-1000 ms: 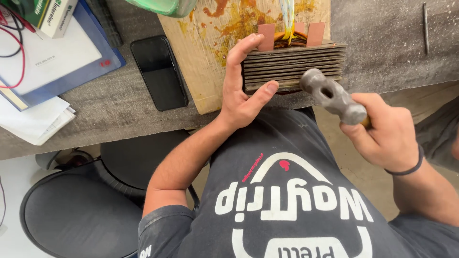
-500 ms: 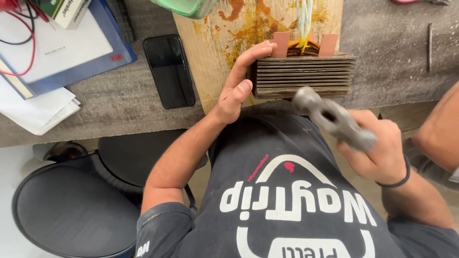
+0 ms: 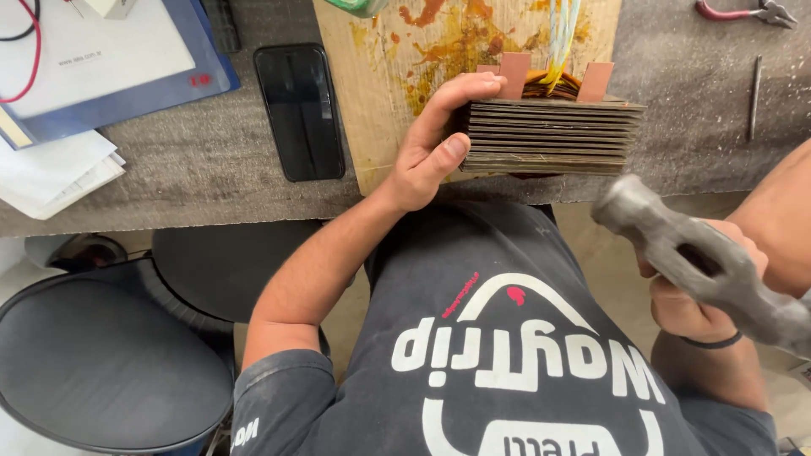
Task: Assembling a laminated metal core by inserting plates and seating them with a hammer
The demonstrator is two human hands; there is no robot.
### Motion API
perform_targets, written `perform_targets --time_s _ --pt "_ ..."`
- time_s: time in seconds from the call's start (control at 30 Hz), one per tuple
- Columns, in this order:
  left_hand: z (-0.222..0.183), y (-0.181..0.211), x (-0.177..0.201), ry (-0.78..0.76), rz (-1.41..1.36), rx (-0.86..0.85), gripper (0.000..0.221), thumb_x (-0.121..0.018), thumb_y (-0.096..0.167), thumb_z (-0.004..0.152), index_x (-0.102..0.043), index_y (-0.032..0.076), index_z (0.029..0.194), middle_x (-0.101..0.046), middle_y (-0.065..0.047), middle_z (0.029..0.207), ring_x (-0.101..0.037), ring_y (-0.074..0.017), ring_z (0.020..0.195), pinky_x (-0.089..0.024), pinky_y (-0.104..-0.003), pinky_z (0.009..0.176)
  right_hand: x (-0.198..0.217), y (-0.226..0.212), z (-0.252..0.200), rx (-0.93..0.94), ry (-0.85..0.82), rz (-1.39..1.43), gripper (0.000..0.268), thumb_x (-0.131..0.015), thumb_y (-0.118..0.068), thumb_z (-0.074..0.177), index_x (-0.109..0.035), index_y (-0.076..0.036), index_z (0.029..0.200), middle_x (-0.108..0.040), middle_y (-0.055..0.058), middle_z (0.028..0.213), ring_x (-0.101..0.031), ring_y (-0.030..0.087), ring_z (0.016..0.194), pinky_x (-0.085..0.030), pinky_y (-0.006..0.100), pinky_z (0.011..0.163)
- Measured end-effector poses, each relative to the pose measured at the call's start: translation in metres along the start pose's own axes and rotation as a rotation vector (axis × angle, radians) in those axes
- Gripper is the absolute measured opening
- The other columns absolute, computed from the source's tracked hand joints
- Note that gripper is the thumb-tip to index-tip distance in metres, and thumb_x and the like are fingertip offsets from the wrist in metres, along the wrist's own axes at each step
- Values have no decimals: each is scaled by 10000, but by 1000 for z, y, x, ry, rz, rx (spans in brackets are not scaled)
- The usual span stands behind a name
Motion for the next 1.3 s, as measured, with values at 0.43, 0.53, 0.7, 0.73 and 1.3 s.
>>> perform_targets --time_s 0.43,0.53,0.7,0.73,1.3 --pt "2 2 -2 29 34 8 413 -553 327 1119 -508 96 1458 -554 -61 1472 -505 -212 1454 -404 -409 1309 25 48 -44 -680 -234 -771 143 -734 -136 696 -593 -163 695 -490 -77 638 -430 76 590 -307 305 585" --pt "4 4 -2 39 36 24 366 -569 241 1110 -511 102 1444 -554 -58 1453 -515 -197 1432 -429 -374 1287 -18 7 3 -235 -304 -618 441 -671 -287 932 -669 -48 1303 -739 144 1144 -717 301 923 -509 382 835" --pt "5 10 -2 27 169 9 340 -548 169 1088 -502 92 1416 -565 -86 1429 -534 -230 1410 -436 -405 1289 -1 15 -15 -250 -271 -646 418 -658 -262 916 -649 -32 1264 -716 103 1062 -693 329 866 -489 430 771" --pt "6 9 -2 30 170 10 340 -548 169 1088 -502 92 1416 -565 -86 1429 -534 -230 1410 -436 -405 1289 2 19 -20 -249 -274 -645 418 -658 -262 916 -649 -32 1264 -716 103 1062 -693 329 866 -489 430 771" --pt "24 20 4 305 247 -209 248 -592 186 1023 -573 124 1263 -644 -39 1253 -617 -192 1236 -503 -403 1181 -30 87 -26 -582 133 854 506 -461 -673 1024 -500 -169 997 -338 -41 597 -284 67 383 -291 242 343"
Point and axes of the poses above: each hand's wrist, its own z-axis towards the middle knuckle, its own x-axis out of the back of the hand, y = z × x, the point moved 7 cm from there along z, towards the middle knuckle
